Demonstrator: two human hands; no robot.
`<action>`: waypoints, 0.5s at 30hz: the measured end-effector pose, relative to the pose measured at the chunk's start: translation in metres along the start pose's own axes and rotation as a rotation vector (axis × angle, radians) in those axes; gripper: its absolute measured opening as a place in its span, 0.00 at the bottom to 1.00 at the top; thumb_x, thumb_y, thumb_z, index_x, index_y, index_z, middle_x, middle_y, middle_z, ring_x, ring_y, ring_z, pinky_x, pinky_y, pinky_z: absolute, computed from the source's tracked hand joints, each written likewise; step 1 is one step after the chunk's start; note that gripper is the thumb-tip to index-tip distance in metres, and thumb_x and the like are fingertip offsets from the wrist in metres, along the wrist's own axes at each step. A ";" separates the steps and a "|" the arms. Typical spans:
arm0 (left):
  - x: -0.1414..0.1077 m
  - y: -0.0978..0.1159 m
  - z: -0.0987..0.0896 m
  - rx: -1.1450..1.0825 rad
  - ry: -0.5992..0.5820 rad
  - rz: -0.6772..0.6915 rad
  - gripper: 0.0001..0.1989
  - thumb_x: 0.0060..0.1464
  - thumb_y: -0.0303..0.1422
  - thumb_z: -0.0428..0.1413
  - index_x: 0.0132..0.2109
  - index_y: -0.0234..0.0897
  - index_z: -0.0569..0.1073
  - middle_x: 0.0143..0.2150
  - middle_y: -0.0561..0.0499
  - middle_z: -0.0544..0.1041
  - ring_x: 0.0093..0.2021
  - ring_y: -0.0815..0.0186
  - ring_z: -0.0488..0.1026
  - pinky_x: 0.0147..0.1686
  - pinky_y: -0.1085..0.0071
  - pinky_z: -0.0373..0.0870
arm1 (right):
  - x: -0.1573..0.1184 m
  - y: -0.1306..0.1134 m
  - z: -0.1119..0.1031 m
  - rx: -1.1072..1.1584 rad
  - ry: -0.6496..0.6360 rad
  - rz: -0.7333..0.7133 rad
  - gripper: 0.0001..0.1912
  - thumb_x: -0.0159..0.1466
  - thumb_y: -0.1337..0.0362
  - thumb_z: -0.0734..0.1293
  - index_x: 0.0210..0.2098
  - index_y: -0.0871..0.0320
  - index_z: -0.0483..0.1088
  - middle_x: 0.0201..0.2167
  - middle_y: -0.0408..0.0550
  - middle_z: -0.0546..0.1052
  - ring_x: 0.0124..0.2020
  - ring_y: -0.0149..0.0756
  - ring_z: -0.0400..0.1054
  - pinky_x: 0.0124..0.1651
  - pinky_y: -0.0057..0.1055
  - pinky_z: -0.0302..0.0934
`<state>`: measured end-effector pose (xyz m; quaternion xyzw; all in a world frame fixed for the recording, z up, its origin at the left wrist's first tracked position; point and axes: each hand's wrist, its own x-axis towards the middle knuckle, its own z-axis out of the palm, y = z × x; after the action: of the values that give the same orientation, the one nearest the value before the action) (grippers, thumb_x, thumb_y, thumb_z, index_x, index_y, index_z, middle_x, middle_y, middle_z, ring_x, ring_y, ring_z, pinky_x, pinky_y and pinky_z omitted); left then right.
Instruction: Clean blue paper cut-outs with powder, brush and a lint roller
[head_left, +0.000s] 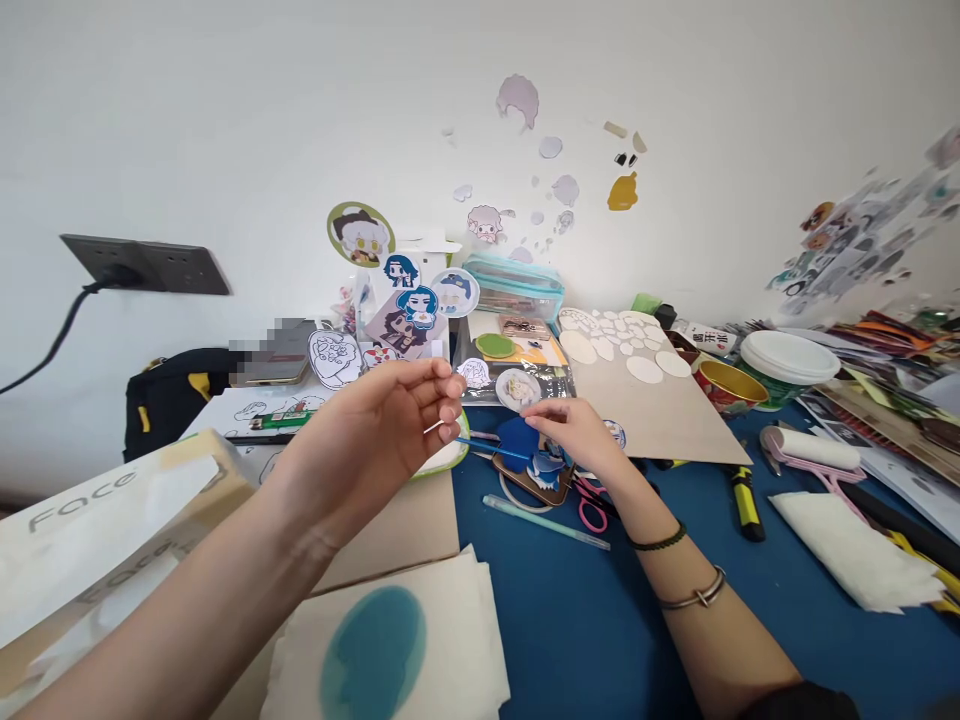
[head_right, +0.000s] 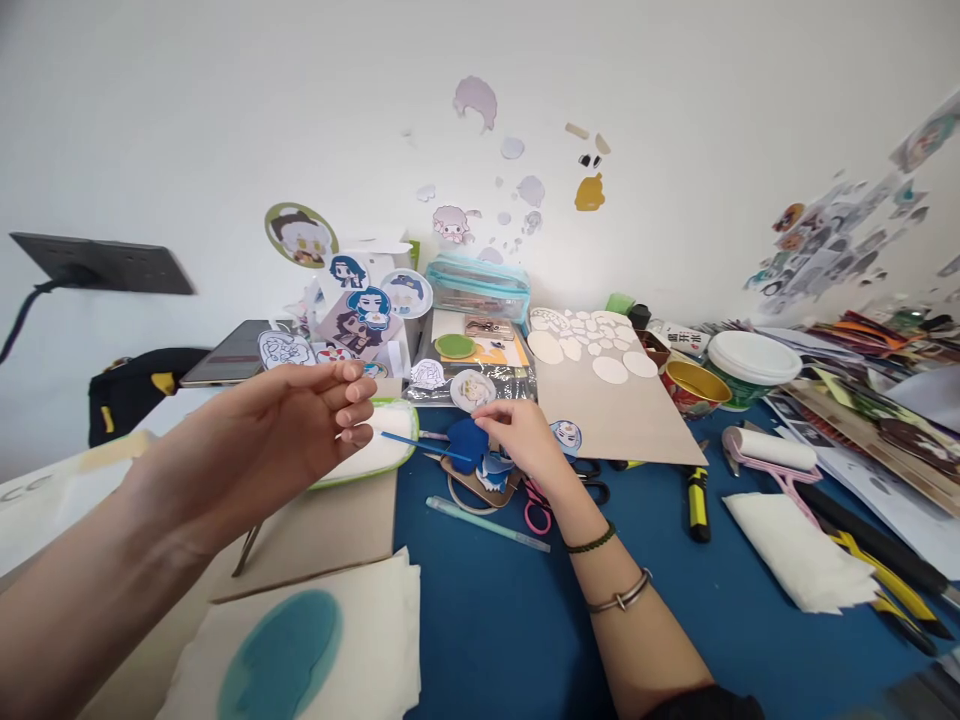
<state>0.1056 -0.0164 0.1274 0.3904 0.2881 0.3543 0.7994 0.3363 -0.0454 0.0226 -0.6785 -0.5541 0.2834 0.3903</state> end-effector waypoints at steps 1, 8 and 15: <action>0.000 0.000 0.000 0.002 -0.004 -0.002 0.09 0.56 0.26 0.48 0.28 0.33 0.68 0.27 0.53 0.66 0.23 0.73 0.63 0.24 0.78 0.68 | 0.001 -0.001 0.002 -0.017 0.006 -0.010 0.11 0.58 0.60 0.65 0.34 0.58 0.77 0.29 0.46 0.78 0.28 0.34 0.68 0.30 0.29 0.59; 0.001 -0.001 -0.001 0.001 -0.022 0.000 0.09 0.56 0.27 0.49 0.28 0.33 0.67 0.27 0.53 0.65 0.23 0.74 0.62 0.23 0.78 0.68 | -0.007 -0.003 -0.006 -0.168 0.091 -0.036 0.12 0.59 0.62 0.64 0.37 0.56 0.78 0.31 0.47 0.79 0.27 0.35 0.67 0.31 0.31 0.59; 0.000 -0.001 -0.005 -0.007 -0.021 0.003 0.09 0.56 0.27 0.49 0.29 0.33 0.68 0.26 0.53 0.65 0.23 0.74 0.63 0.23 0.79 0.68 | -0.031 -0.006 -0.032 -0.405 -0.126 -0.073 0.06 0.57 0.60 0.68 0.31 0.54 0.76 0.33 0.46 0.76 0.33 0.37 0.68 0.34 0.31 0.59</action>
<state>0.1019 -0.0145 0.1240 0.3918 0.2777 0.3523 0.8032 0.3522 -0.0818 0.0433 -0.7034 -0.6475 0.1937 0.2203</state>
